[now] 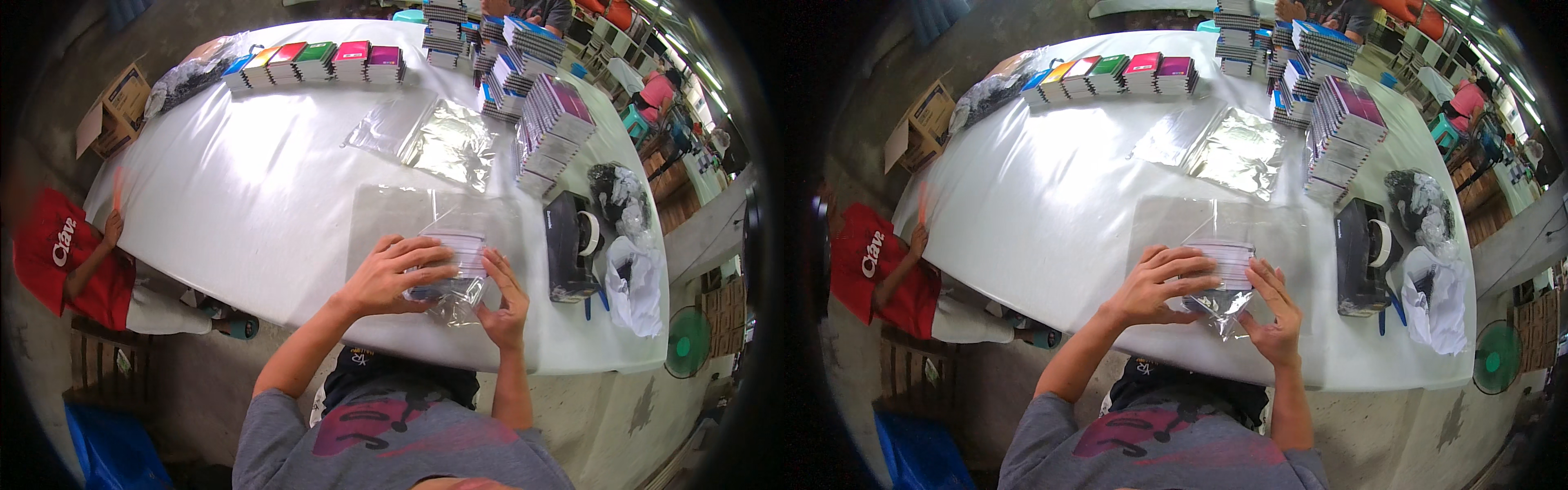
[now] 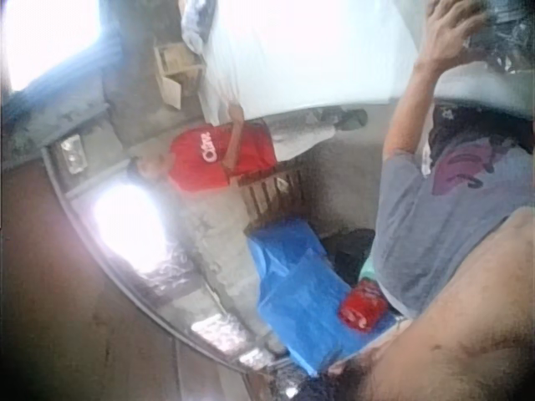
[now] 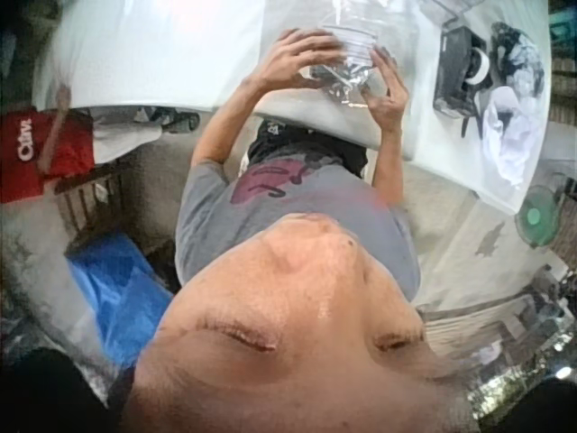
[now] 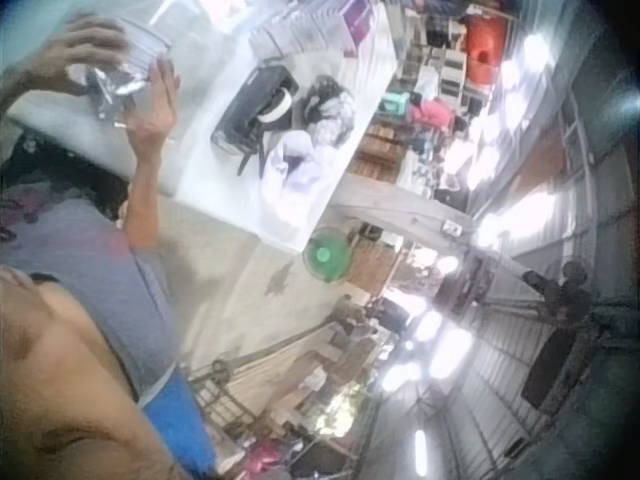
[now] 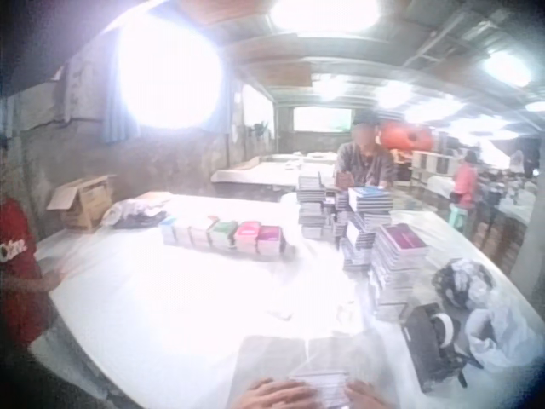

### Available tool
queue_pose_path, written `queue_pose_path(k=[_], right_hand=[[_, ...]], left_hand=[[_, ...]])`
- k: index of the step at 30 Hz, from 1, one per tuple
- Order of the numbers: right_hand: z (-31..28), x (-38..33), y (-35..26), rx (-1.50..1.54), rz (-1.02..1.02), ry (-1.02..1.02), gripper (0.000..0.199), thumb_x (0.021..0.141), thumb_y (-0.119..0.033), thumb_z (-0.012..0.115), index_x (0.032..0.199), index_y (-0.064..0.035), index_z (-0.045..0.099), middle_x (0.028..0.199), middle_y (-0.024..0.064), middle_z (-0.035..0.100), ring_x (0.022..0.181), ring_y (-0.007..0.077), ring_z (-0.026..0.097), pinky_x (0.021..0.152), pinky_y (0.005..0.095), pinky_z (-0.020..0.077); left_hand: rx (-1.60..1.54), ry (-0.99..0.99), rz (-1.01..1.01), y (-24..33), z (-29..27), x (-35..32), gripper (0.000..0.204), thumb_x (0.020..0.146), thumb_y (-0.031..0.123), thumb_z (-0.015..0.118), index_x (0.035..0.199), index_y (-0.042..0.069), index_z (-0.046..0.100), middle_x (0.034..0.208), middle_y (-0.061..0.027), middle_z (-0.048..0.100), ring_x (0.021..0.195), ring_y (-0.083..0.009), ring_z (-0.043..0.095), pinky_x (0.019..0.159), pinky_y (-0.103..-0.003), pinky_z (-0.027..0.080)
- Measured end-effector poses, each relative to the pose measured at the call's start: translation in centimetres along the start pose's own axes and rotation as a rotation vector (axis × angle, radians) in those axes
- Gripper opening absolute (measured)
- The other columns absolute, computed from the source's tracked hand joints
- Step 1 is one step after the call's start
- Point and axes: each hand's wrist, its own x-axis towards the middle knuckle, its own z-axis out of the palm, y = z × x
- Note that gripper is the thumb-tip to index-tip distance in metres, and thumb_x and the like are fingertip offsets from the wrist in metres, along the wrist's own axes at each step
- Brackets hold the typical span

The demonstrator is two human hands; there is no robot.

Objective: The person places spiral-bound notebooks into clear plastic bags and seals them with tape. They repeat this process for multiple notebooks, stacking the finished packages on the table.

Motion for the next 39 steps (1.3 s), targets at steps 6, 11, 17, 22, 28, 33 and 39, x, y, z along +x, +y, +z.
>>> queue_pose_path(k=[6,11,17,22,28,33,39], right_hand=[[-0.5,0.9,-0.6,-0.186,-0.100,-0.087,0.060,0.063,0.000,0.073,0.121,-0.0104,0.059,0.126,0.0062,0.056,0.123,0.0242,0.048,0.109,0.0428,0.0228],[-0.2,1.8,-1.0,-0.286,-0.196,-0.193,0.056,0.066,-0.005,0.073,0.120,-0.0145,0.059,0.126,0.0017,0.056,0.126,0.0209,0.045,0.111,0.0490,0.0109],[-0.5,1.9,-1.7,-0.502,-0.234,-0.222,0.055,0.068,-0.009,0.073,0.120,-0.0215,0.059,0.126,-0.0049,0.056,0.130,0.0176,0.040,0.106,0.0633,-0.0014],[-0.4,2.0,-1.7,-0.490,-0.237,-0.211,0.056,0.066,-0.013,0.074,0.119,-0.0230,0.059,0.125,-0.0065,0.056,0.131,0.0165,0.039,0.104,0.0665,-0.0041],[-0.4,2.0,-1.3,-0.470,-0.217,-0.225,0.058,0.065,-0.014,0.075,0.120,-0.0238,0.058,0.125,-0.0072,0.056,0.131,0.0154,0.038,0.103,0.0671,-0.0052],[-0.4,2.0,-1.6,-0.452,-0.188,-0.240,0.058,0.064,-0.014,0.075,0.119,-0.0240,0.058,0.126,-0.0077,0.055,0.132,0.0148,0.037,0.103,0.0676,-0.0061],[-0.3,2.0,-1.4,-0.436,-0.199,-0.239,0.059,0.063,-0.012,0.076,0.118,-0.0237,0.057,0.126,-0.0077,0.054,0.132,0.0151,0.036,0.103,0.0679,-0.0058]], left_hand=[[-0.004,-0.120,0.019,-0.7,-0.8,0.4,0.066,0.061,0.026,0.079,0.122,0.034,0.056,0.130,0.0037,0.050,0.120,-0.0182,0.047,0.096,-0.037,0.036],[0.036,-0.169,0.002,-0.4,-1.3,0.5,0.066,0.060,0.027,0.080,0.122,0.035,0.056,0.131,0.0038,0.049,0.122,-0.0186,0.045,0.097,-0.038,0.035],[-0.252,0.018,-0.004,-1.0,-1.8,0.2,0.061,0.068,0.027,0.072,0.126,0.023,0.052,0.133,-0.0050,0.046,0.124,-0.0221,0.041,0.098,-0.042,0.033],[-0.857,0.027,-0.522,-3.2,-1.3,2.9,0.059,0.072,0.017,0.066,0.127,0.005,0.050,0.120,-0.0135,0.055,0.105,-0.0195,0.054,0.087,-0.033,0.043],[-0.984,-0.147,-0.507,-5.0,-0.9,6.5,0.024,0.085,-0.003,0.052,0.106,-0.002,0.065,0.093,-0.0100,0.068,0.087,-0.0146,0.064,0.079,-0.026,0.052],[-0.900,-0.208,-0.584,-4.2,-2.9,8.8,0.017,0.085,-0.002,0.055,0.099,-0.001,0.065,0.091,-0.0098,0.068,0.087,-0.0162,0.065,0.067,-0.024,0.050],[-0.470,0.534,-0.432,-3.3,-3.3,8.1,0.021,0.084,0.004,0.057,0.104,0.007,0.065,0.104,-0.0089,0.065,0.095,-0.0184,0.062,0.075,-0.028,0.046]])
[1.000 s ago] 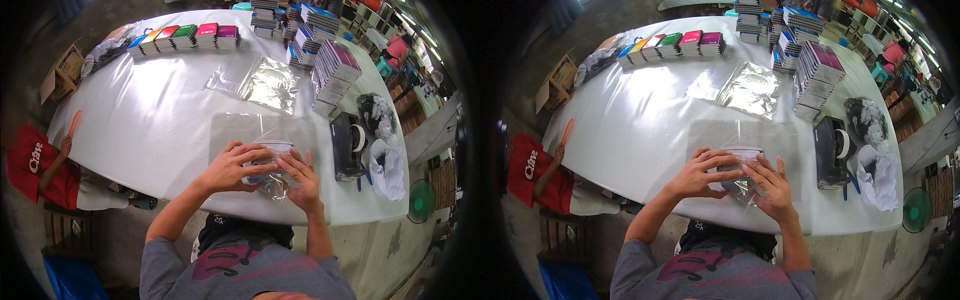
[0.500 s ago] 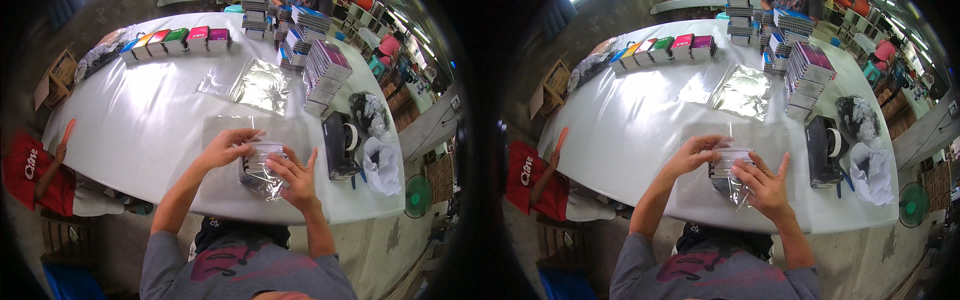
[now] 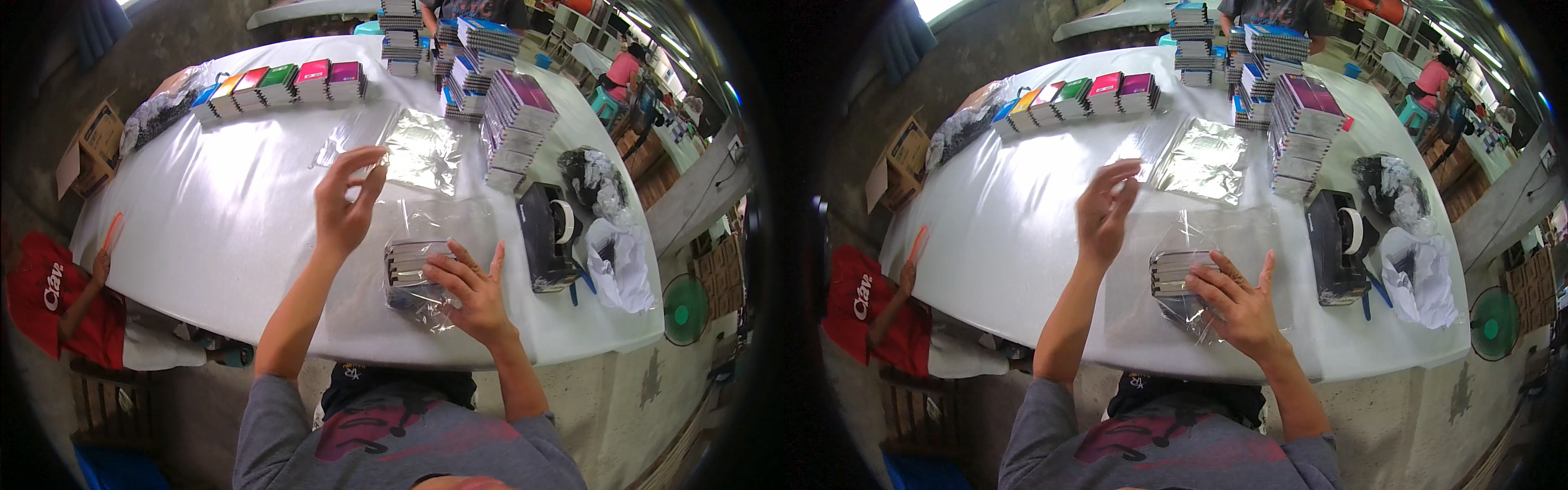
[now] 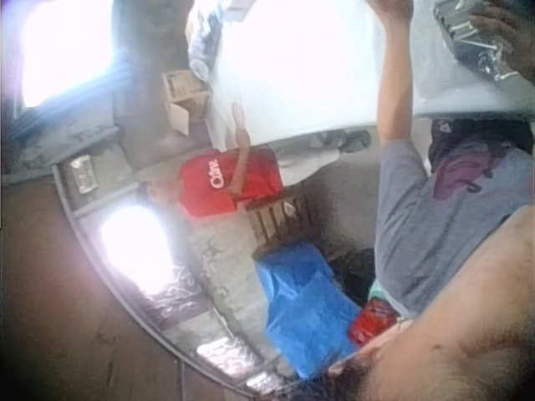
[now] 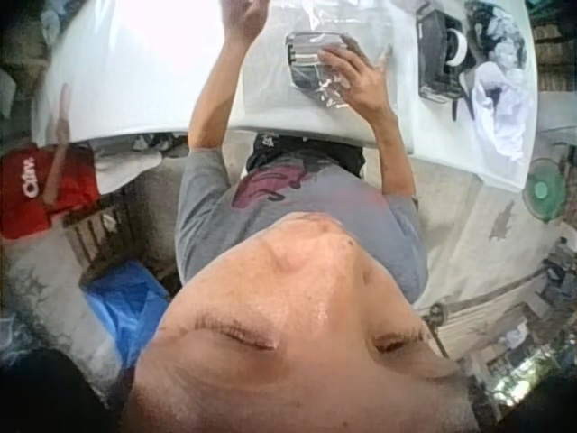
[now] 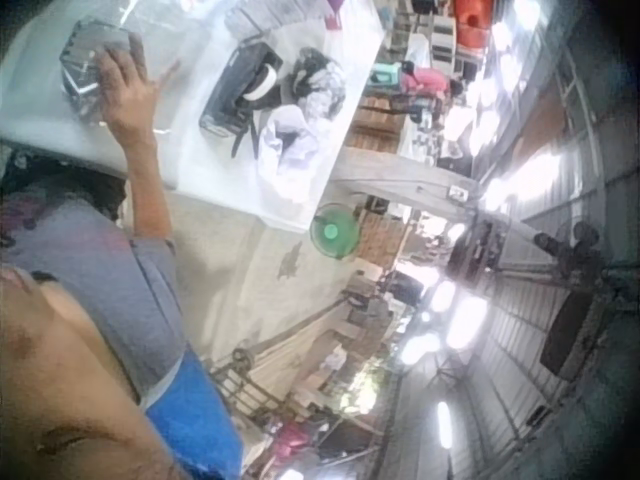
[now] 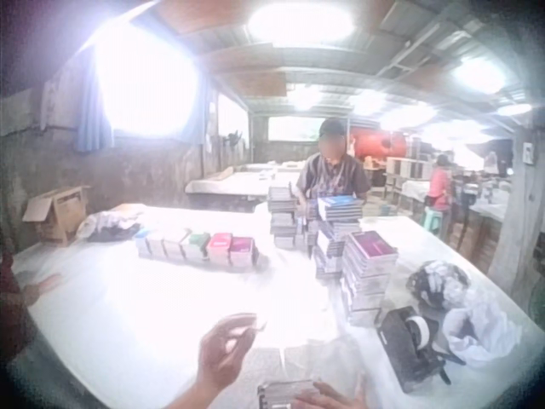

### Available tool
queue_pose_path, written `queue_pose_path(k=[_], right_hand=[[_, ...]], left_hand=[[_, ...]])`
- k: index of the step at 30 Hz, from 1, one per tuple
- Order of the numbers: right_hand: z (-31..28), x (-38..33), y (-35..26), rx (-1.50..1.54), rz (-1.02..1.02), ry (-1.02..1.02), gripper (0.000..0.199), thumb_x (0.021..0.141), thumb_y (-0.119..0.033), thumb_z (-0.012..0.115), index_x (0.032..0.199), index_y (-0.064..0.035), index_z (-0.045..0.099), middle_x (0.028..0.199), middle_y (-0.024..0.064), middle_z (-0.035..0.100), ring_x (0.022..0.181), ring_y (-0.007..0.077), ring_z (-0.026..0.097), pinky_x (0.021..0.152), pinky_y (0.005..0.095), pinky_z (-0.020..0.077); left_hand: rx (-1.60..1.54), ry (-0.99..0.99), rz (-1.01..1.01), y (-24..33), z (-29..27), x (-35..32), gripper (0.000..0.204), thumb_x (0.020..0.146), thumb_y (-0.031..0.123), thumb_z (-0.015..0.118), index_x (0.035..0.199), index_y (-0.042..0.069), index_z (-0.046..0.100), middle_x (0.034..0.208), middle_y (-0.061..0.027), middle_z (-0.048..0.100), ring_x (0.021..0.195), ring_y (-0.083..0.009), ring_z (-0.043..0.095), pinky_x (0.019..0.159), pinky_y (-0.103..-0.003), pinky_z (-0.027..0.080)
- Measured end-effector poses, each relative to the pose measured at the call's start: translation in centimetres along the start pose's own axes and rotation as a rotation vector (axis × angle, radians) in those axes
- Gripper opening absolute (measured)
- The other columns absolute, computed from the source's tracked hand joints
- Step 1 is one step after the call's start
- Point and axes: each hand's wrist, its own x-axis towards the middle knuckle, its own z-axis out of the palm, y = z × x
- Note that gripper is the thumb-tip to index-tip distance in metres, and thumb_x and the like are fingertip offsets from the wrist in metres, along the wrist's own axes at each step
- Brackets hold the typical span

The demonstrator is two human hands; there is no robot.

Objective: The person places spiral-bound notebooks into clear plastic bags and seals them with tape. They repeat this process for multiple notebooks, stacking the finished packages on the table.

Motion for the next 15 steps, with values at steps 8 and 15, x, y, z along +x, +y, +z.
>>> queue_pose_path(k=[8,15], right_hand=[[0.5,-0.2,0.4,0.020,-0.023,0.010,0.062,0.061,-0.012,0.077,0.118,-0.0207,0.054,0.129,-0.0030,0.050,0.132,0.0172,0.036,0.102,0.0688,-0.0049],[-2.5,0.0,-0.7,0.313,0.097,-0.162,0.070,0.061,-0.019,0.080,0.124,-0.0183,0.050,0.138,0.0030,0.041,0.134,0.0249,0.033,0.108,0.0591,0.0056]], left_hand=[[0.564,-0.707,0.511,2.1,-1.8,-5.3,0.056,0.078,0.057,0.060,0.121,0.022,0.060,0.123,0.0036,0.058,0.133,-0.0265,0.034,0.104,-0.050,0.008],[0.638,-0.685,0.482,1.3,-2.3,-5.8,0.064,0.071,0.063,0.062,0.121,0.024,0.060,0.130,0.0063,0.054,0.137,-0.0276,0.026,0.105,-0.055,-0.010]])
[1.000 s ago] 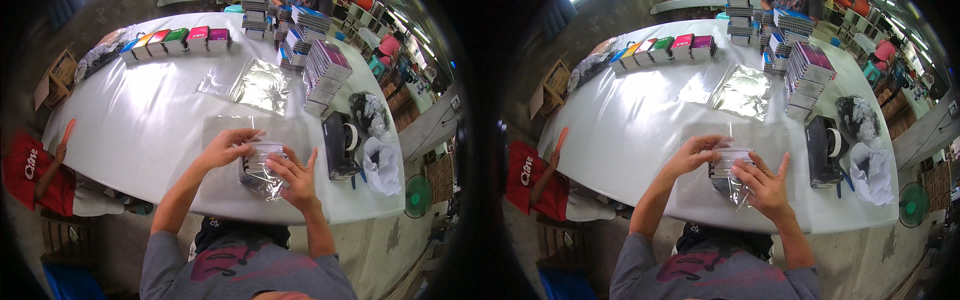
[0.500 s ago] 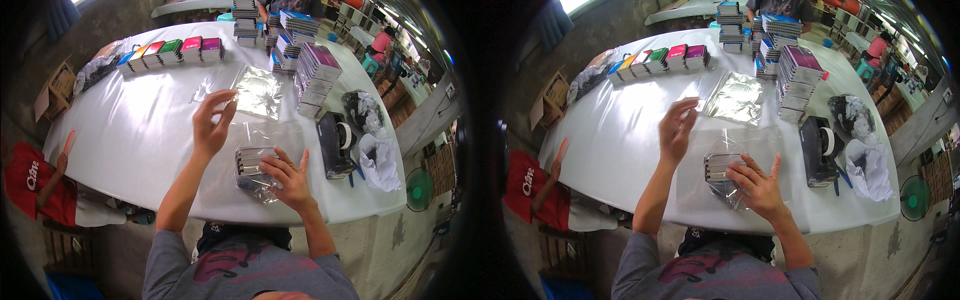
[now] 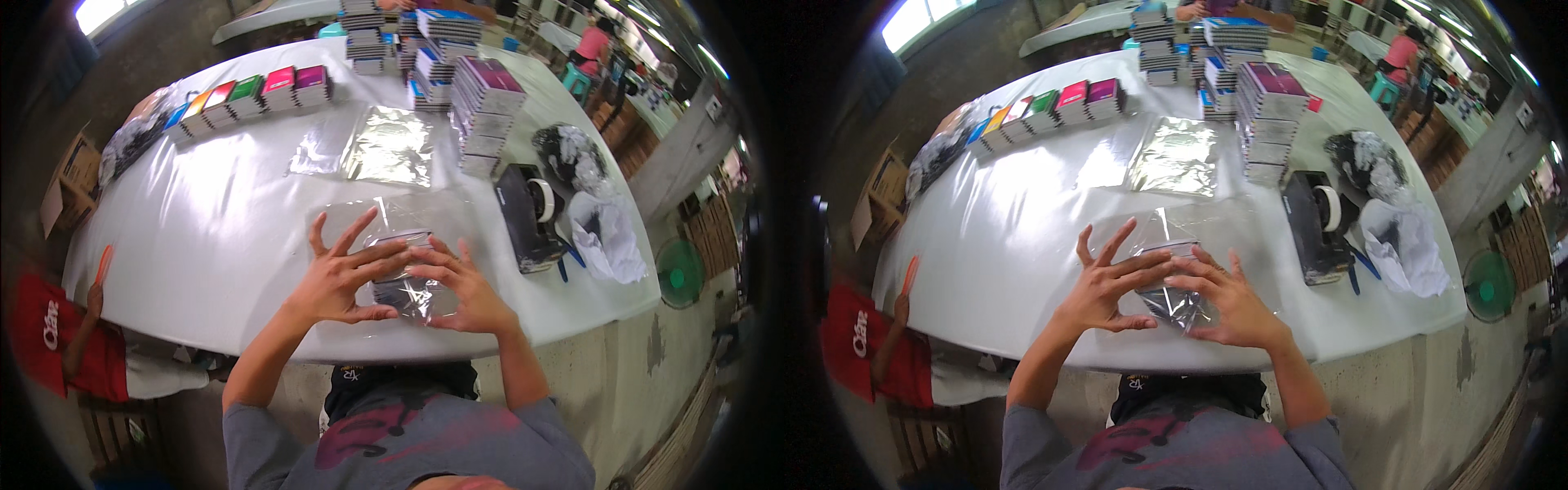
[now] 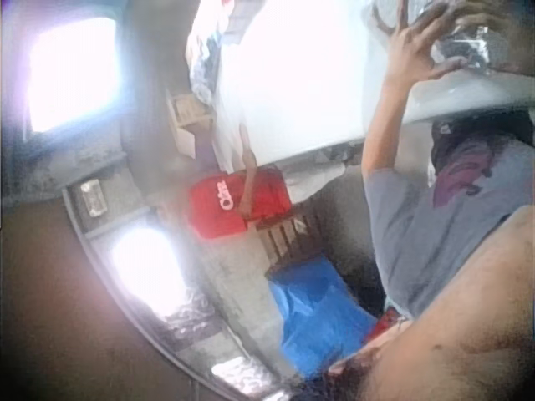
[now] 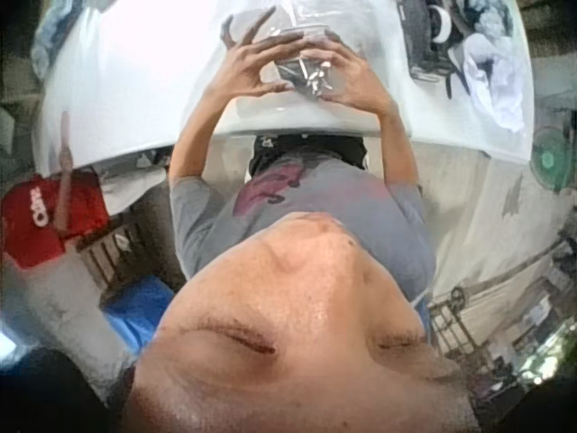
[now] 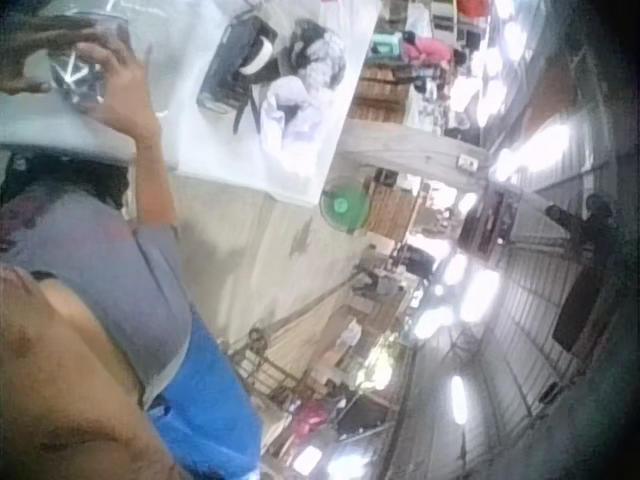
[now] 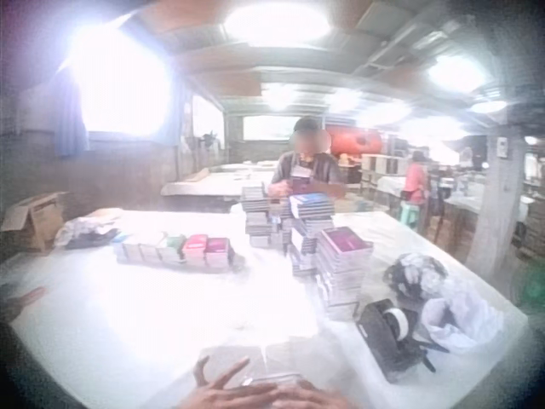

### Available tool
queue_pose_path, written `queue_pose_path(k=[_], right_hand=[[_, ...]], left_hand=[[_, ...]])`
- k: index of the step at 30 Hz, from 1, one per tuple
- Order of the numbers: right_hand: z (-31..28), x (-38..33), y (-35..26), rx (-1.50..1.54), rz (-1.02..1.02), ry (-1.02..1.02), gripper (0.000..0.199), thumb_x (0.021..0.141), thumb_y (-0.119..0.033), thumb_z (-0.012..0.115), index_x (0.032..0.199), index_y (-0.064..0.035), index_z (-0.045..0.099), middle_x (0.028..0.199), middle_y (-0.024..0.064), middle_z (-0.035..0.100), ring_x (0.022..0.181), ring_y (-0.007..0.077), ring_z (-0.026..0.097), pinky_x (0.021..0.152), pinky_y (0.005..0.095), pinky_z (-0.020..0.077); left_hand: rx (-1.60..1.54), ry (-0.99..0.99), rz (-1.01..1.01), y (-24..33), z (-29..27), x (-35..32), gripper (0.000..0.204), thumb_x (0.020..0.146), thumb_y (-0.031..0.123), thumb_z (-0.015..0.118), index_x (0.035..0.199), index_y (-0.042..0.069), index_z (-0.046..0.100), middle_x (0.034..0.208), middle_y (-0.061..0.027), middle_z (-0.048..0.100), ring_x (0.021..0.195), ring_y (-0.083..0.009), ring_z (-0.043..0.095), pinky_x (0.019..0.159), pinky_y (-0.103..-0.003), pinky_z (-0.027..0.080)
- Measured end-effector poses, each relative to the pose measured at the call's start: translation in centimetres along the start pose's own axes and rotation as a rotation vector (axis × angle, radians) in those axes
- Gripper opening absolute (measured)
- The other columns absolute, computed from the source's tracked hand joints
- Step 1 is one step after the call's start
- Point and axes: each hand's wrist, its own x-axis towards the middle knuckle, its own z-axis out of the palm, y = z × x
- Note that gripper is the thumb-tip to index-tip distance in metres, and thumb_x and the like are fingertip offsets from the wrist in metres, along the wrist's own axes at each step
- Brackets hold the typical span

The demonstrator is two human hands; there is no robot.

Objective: The person places spiral-bound notebooks into clear plastic bags and seals them with tape. They repeat this process for multiple notebooks, stacking the finished packages on the table.

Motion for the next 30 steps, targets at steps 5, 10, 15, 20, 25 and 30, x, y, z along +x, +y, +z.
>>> queue_pose_path(k=[5,10,15,20,25,30], right_hand=[[-6.3,-4.0,2.7,-0.016,0.225,0.399,0.056,0.067,-0.019,0.079,0.119,-0.0143,0.057,0.133,0.0074,0.047,0.123,0.0248,0.045,0.097,0.0350,0.0409],[-11.0,-9.7,9.2,-0.262,0.762,0.732,0.029,0.081,-0.028,0.070,0.100,-0.0073,0.064,0.098,0.0000,0.059,0.082,0.0104,0.052,0.067,0.0254,0.0409],[-11.1,-9.9,12.2,0.214,0.969,0.491,0.032,0.082,-0.039,0.067,0.093,-0.0082,0.065,0.087,-0.0031,0.060,0.071,0.0084,0.046,0.062,0.0231,0.0349],[-11.2,-10.0,11.9,0.686,1.049,0.541,0.022,0.084,-0.034,0.066,0.092,-0.0138,0.063,0.090,-0.0075,0.058,0.084,0.0092,0.049,0.063,0.0318,0.0387],[-10.1,-11.2,10.7,1.001,0.867,0.759,0.016,0.085,-0.024,0.066,0.096,-0.0138,0.063,0.093,-0.0058,0.060,0.093,0.0120,0.052,0.079,0.0483,0.0448],[-8.9,-13.1,11.8,1.012,0.808,0.788,0.015,0.084,-0.020,0.066,0.095,-0.0096,0.064,0.094,-0.0023,0.062,0.092,0.0124,0.054,0.084,0.0475,0.0446]], left_hand=[[0.037,-0.048,-0.039,0.3,0.1,-0.2,0.069,0.059,0.055,0.073,0.122,0.031,0.058,0.132,0.0095,0.052,0.138,-0.0303,0.023,0.107,-0.055,-0.013],[0.045,-0.080,-0.050,0.4,0.1,-0.1,0.072,0.055,0.047,0.075,0.123,0.035,0.056,0.134,0.0115,0.049,0.139,-0.0287,0.019,0.108,-0.056,-0.012],[0.011,-0.092,-0.066,0.3,0.1,-0.3,0.071,0.058,0.042,0.074,0.126,0.035,0.053,0.135,0.0116,0.048,0.139,-0.0263,0.021,0.106,-0.059,-0.010],[0.030,-0.089,-0.086,0.3,0.2,-0.3,0.074,0.053,0.039,0.076,0.124,0.037,0.054,0.134,0.0120,0.049,0.139,-0.0278,0.020,0.108,-0.057,-0.010],[0.025,-0.082,-0.083,0.2,0.3,-0.2,0.074,0.053,0.035,0.076,0.124,0.038,0.054,0.133,0.0120,0.050,0.139,-0.0278,0.021,0.108,-0.058,-0.011],[0.030,-0.108,-0.074,0.2,0.0,-0.2,0.070,0.059,0.036,0.072,0.125,0.037,0.053,0.135,0.0127,0.048,0.139,-0.0248,0.022,0.106,-0.060,-0.009]])
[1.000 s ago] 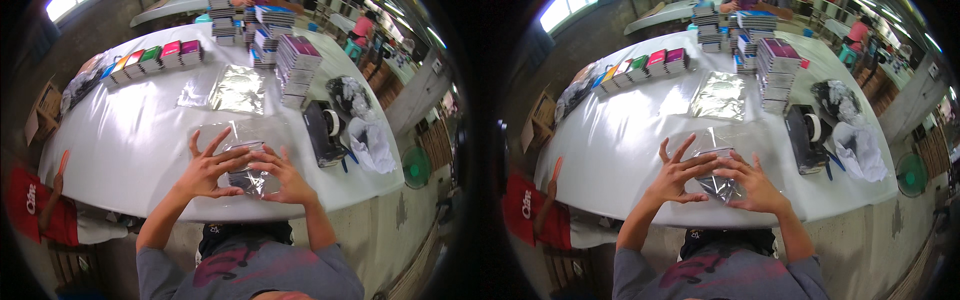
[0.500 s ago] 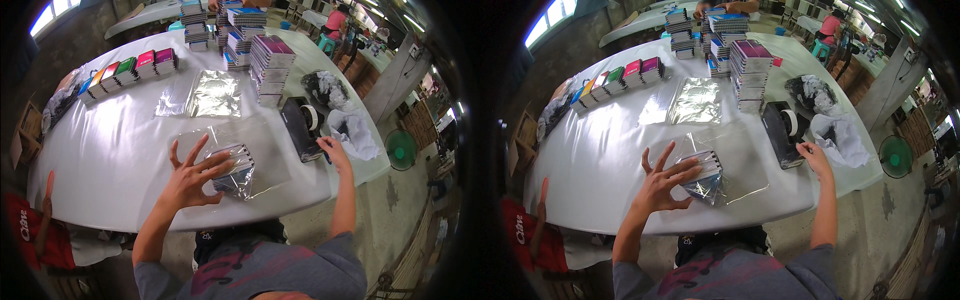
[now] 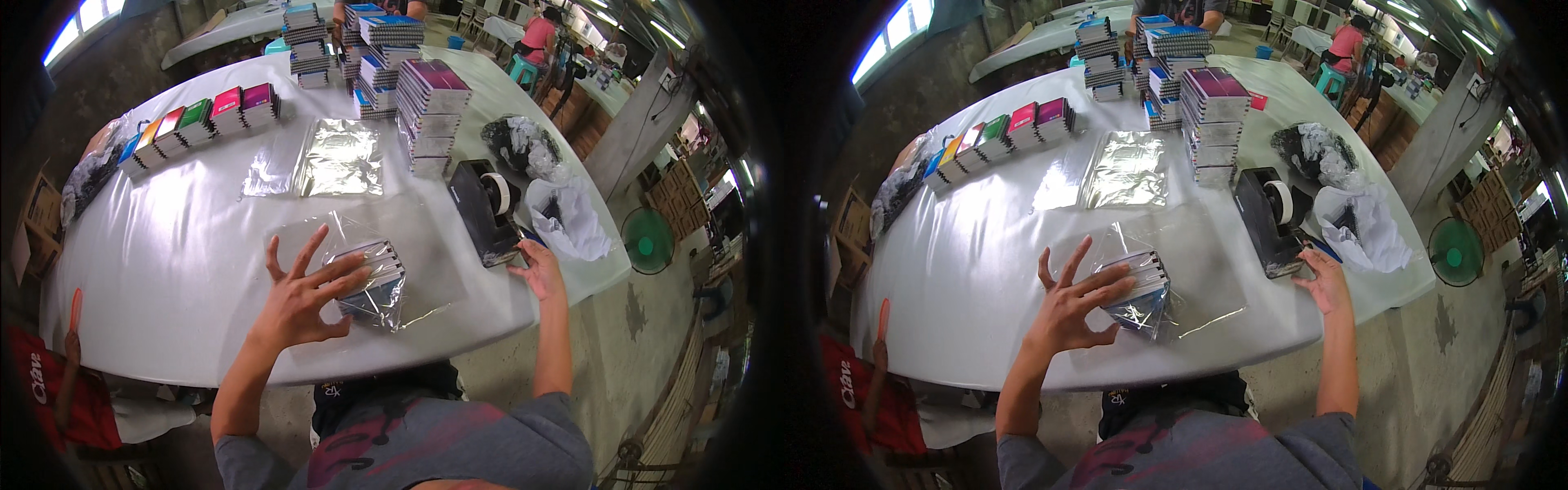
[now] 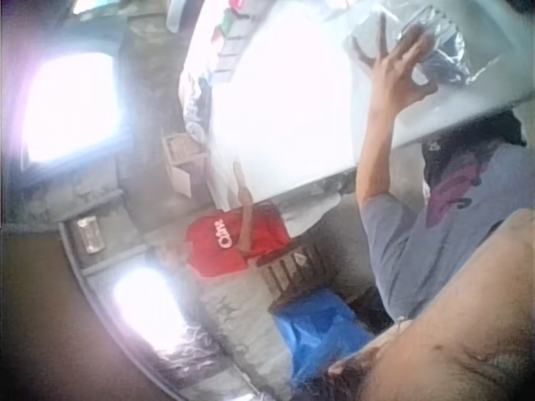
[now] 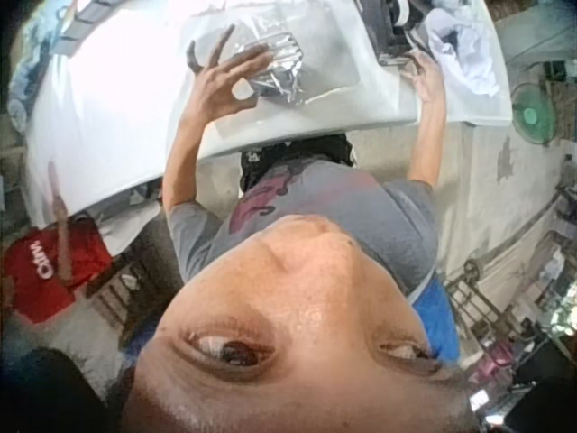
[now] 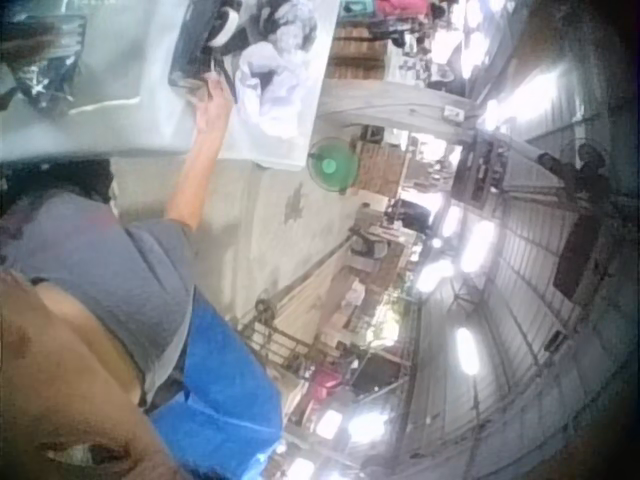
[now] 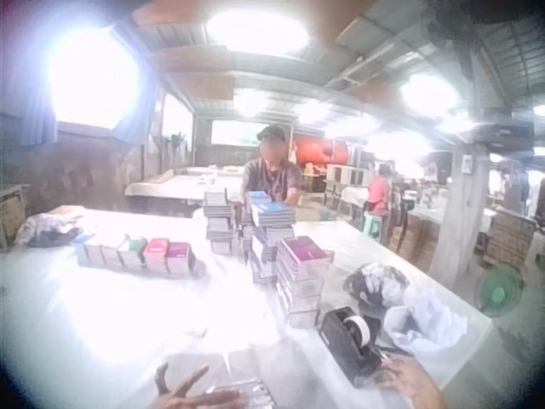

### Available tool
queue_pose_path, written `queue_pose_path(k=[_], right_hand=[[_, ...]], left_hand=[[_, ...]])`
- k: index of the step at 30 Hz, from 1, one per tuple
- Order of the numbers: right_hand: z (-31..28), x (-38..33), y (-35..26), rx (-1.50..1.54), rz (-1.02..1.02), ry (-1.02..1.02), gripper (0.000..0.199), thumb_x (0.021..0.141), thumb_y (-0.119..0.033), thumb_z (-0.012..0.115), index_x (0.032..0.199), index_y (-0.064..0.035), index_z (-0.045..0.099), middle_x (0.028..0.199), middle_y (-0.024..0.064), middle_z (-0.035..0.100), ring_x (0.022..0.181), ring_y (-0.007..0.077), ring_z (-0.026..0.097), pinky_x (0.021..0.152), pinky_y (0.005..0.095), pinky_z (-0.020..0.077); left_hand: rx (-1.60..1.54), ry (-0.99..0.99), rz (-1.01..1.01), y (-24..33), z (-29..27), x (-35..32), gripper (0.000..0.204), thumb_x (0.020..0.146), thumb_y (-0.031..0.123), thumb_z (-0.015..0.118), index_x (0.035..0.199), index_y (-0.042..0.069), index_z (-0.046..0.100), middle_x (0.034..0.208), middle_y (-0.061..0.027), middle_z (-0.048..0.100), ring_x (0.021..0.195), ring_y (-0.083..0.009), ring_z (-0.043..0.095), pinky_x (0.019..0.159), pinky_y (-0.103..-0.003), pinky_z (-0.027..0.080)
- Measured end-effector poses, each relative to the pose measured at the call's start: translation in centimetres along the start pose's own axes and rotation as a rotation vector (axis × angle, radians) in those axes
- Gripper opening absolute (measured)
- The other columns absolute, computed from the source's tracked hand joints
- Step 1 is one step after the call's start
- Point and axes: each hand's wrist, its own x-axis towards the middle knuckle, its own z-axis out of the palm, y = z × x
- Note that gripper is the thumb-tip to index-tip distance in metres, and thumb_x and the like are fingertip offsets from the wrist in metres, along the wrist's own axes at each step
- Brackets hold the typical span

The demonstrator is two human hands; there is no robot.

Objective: The person places spiral-bound notebooks into clear plastic bags and seals them with tape. They repeat this process for multiple notebooks, stacking the finished packages on the table.

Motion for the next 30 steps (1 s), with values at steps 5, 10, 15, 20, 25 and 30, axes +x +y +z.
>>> queue_pose_path(k=[5,10,15,20,25,30], right_hand=[[-0.3,0.0,1.3,-0.076,-0.076,-0.023,0.010,0.083,-0.016,0.066,0.089,-0.0084,0.066,0.097,-0.0006,0.062,0.090,0.0119,0.056,0.086,0.0392,0.0427],[-0.7,0.2,2.2,-0.167,-0.177,0.081,0.009,0.082,-0.013,0.067,0.083,-0.0038,0.066,0.104,0.0015,0.060,0.095,0.0123,0.055,0.088,0.0357,0.0402],[1.3,-1.8,1.8,-1.595,-0.807,0.616,0.014,0.085,-0.015,0.065,0.087,-0.0014,0.067,0.107,0.0034,0.060,0.097,0.0106,0.054,0.085,0.0307,0.0413],[6.7,-3.7,-1.6,-0.756,-0.355,0.252,0.014,0.085,-0.011,0.063,0.094,-0.0019,0.069,0.085,0.0051,0.066,0.069,0.0066,0.057,0.053,0.0202,0.0437],[15.1,-4.1,-5.7,-0.663,-0.256,-0.506,0.079,0.079,0.003,0.060,0.146,-0.0137,0.020,0.067,0.0045,0.063,0.056,0.0048,0.052,0.044,0.0189,0.0369],[23.4,-2.6,-5.6,-0.709,-0.088,-0.879,0.090,0.081,-0.004,0.064,0.148,-0.0173,0.006,0.066,0.0051,0.061,0.054,0.0064,0.051,0.049,0.0204,0.0391]], left_hand=[[-0.011,-0.015,-0.012,-0.1,-0.1,-0.1,0.072,0.057,0.035,0.073,0.126,0.038,0.052,0.134,0.0129,0.048,0.139,-0.0247,0.022,0.107,-0.059,-0.010],[-0.022,-0.017,-0.006,0.0,-0.2,0.2,0.072,0.056,0.034,0.073,0.125,0.038,0.053,0.135,0.0128,0.048,0.139,-0.0245,0.022,0.106,-0.059,-0.010],[-0.022,-0.015,-0.007,-0.1,-0.3,-0.1,0.072,0.054,0.033,0.074,0.123,0.037,0.055,0.134,0.0121,0.049,0.139,-0.0276,0.022,0.107,-0.057,-0.010],[-0.022,-0.043,0.015,-0.3,-0.8,-0.3,0.074,0.054,0.036,0.075,0.125,0.039,0.053,0.136,0.0116,0.047,0.139,-0.0295,0.021,0.107,-0.057,-0.011],[-0.016,-0.086,0.036,-0.3,-1.1,-0.4,0.079,0.054,0.040,0.075,0.127,0.048,0.048,0.142,0.0109,0.040,0.140,-0.0311,0.014,0.106,-0.059,-0.009],[-0.010,-0.144,0.054,-0.5,-1.7,-0.3,0.081,0.054,0.041,0.074,0.128,0.051,0.044,0.145,0.0098,0.036,0.141,-0.0335,0.005,0.105,-0.062,-0.009]])
